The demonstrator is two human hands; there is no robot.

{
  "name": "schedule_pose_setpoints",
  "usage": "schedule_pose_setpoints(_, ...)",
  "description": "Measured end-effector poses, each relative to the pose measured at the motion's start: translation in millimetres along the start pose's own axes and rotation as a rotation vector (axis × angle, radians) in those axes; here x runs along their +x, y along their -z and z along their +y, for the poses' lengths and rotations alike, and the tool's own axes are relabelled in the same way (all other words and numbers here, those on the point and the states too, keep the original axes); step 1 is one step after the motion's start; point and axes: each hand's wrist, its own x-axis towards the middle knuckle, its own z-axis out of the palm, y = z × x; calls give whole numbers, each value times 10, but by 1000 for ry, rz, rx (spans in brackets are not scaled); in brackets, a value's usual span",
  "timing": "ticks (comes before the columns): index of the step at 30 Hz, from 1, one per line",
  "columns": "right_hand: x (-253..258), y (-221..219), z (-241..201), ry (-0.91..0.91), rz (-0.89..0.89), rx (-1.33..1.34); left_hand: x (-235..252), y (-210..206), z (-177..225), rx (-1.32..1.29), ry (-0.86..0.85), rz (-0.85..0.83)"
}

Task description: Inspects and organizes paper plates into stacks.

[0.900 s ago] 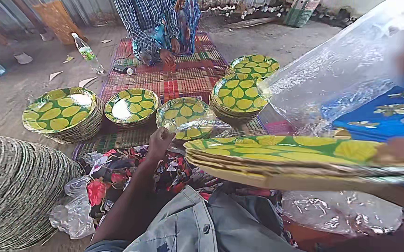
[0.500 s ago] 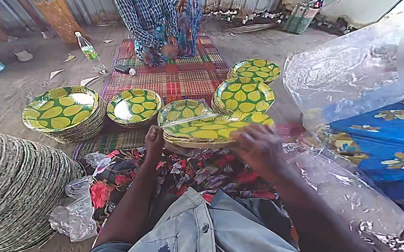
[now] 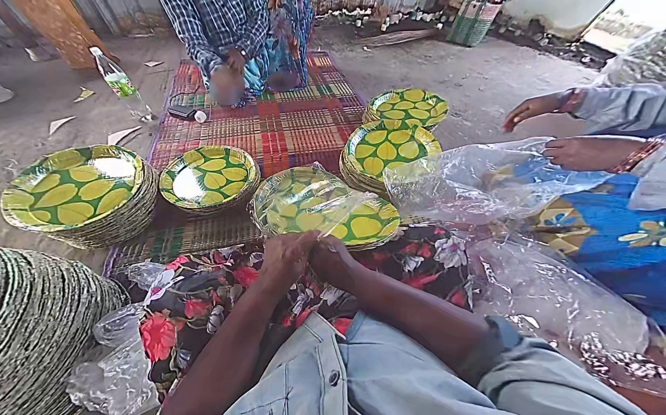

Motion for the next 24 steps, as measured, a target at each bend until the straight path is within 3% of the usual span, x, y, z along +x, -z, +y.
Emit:
schedule_pose_setpoints(3,268,-207,-40,72,-30,153,-67,39,-135,-54,152,22)
schedule_pose_setpoints(5,285,-71,-94,140,-93,60,-89,113,-230,-53,253,79)
schedule_pose_setpoints(7,111,66,-15,168,-7,20,-95,177,-314,-47,312,151)
schedule_pose_setpoints(9,-151,281,160,34,-89,49,-83,199,-346,-62,344,201)
schedule_pose_setpoints(11,-357,444,376,-198,-311,-3,-60,193,-336,-81,337,217)
schedule_pose_setpoints(13,-482,365,580,-360,-395,-117,-54,167,-296,-92,309,196)
schedule_pose_setpoints(16,-397,252,610,-375,-412,-103,-42,87,-192,-97,235,157)
schedule_pose_setpoints(19,-82,88,473,-232,-380,-29,-56,32,-52,-75,160,76)
schedule_pose_setpoints(21,89,88,332,-271,-310,187,-64,4,36,-39,97,42)
schedule_pose_setpoints(24,87,162,190,-408,-113,978,-107,-50,92,-1,9,10)
